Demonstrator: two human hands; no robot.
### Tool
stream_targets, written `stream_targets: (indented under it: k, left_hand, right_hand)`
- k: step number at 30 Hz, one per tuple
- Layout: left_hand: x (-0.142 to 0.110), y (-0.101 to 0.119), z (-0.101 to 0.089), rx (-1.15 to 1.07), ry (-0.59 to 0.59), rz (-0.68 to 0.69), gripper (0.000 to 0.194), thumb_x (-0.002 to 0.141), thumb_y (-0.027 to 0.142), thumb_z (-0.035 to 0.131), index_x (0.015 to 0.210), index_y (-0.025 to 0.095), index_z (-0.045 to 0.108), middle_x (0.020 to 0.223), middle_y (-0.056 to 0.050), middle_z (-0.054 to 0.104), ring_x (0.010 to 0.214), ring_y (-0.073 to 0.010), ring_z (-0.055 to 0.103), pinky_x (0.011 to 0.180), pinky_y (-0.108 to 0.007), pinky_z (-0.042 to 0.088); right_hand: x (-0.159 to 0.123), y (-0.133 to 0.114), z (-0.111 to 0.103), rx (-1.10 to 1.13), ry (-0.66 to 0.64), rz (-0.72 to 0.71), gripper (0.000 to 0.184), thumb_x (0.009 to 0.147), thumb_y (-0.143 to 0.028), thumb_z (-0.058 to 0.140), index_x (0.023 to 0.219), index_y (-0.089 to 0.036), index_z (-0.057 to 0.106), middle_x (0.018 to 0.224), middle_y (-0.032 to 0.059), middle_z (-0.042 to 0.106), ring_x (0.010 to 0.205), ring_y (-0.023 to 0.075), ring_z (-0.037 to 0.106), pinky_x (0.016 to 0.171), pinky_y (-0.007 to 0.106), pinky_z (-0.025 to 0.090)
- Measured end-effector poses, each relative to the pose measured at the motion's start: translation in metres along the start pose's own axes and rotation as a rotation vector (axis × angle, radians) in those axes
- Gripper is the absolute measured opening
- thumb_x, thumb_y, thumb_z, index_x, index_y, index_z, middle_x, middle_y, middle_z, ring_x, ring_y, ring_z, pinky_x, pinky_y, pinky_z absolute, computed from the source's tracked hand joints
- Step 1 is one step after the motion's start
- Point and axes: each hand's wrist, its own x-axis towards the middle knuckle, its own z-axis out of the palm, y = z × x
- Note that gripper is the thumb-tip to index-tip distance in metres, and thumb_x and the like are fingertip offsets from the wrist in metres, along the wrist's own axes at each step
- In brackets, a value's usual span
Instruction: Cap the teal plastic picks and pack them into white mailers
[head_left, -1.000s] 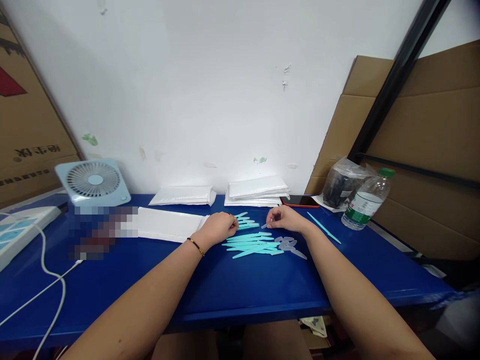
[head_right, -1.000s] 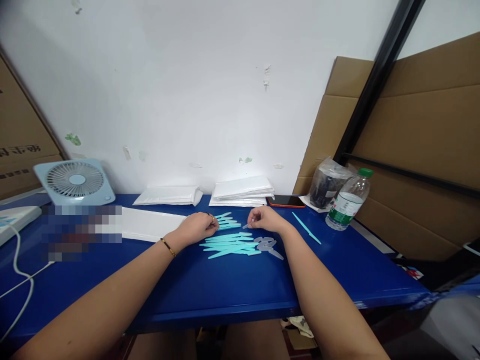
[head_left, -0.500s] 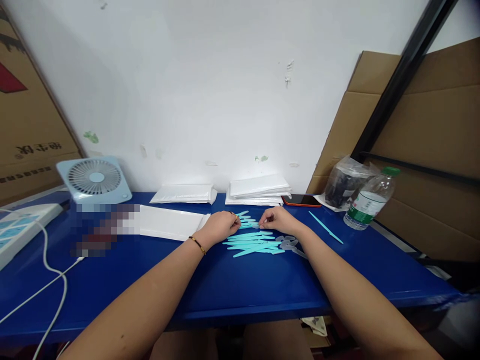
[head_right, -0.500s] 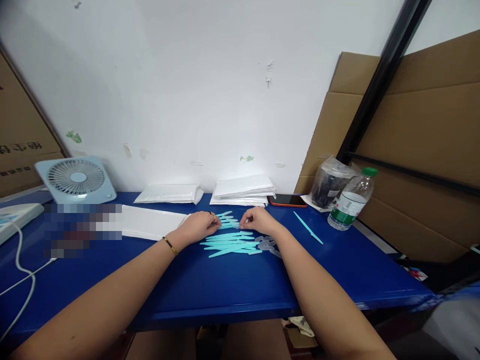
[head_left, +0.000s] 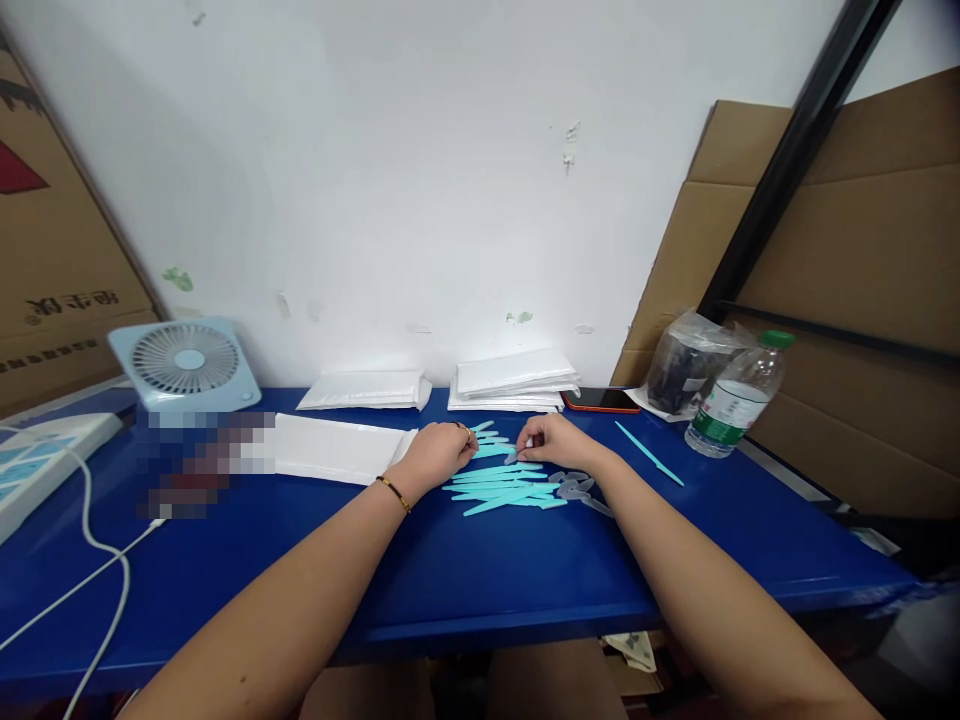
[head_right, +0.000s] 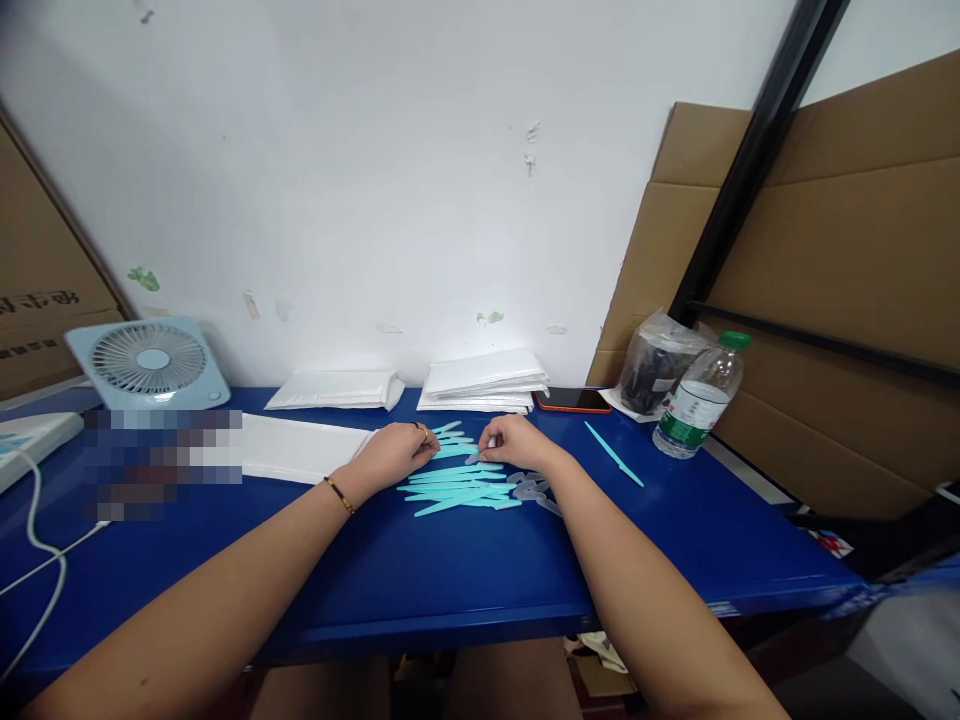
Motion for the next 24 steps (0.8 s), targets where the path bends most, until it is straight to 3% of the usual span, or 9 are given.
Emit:
stream_targets:
  k: [5, 11, 24]
  left_hand:
    - [0.000, -0.004, -0.001, -0.007, -0.008, -0.012, 0.017, 0.078, 0.022, 0.047, 0.073, 0.021, 0.063, 0.078, -0.001, 0.066, 0.069, -0.0153, 0.058, 0.058, -0.023, 0.036]
    - [0.000, -0.004, -0.001, -0.016, -0.017, -0.006, 0.017, 0.078, 0.021, 0.047, 0.071, 0.020, 0.062, 0.077, -0.002, 0.065, 0.067, -0.0148, 0.057, 0.057, -0.023, 0.035]
    - [0.000, -0.004, -0.002, -0.016, -0.005, 0.039, 0.020, 0.081, 0.025, 0.045, 0.076, 0.020, 0.064, 0.079, -0.002, 0.065, 0.069, -0.0147, 0.058, 0.060, -0.023, 0.036]
  right_hand:
    - [-0.004, 0.004, -0.008, -0.060, -0.056, 0.057, 0.021, 0.068, -0.034, 0.064, 0.078, -0.016, 0.069, 0.067, 0.0020, 0.065, 0.057, 0.0113, 0.053, 0.050, 0.020, 0.037]
    - [-0.012, 0.012, -0.024, -0.100, -0.031, 0.089, 0.013, 0.070, -0.024, 0.059, 0.075, -0.017, 0.068, 0.076, 0.0031, 0.068, 0.066, 0.0138, 0.059, 0.056, 0.021, 0.042]
    - [-0.004, 0.010, -0.014, -0.168, -0.008, -0.026, 0.012, 0.075, -0.020, 0.055, 0.075, -0.016, 0.067, 0.079, 0.0038, 0.063, 0.067, 0.0131, 0.055, 0.060, 0.022, 0.040]
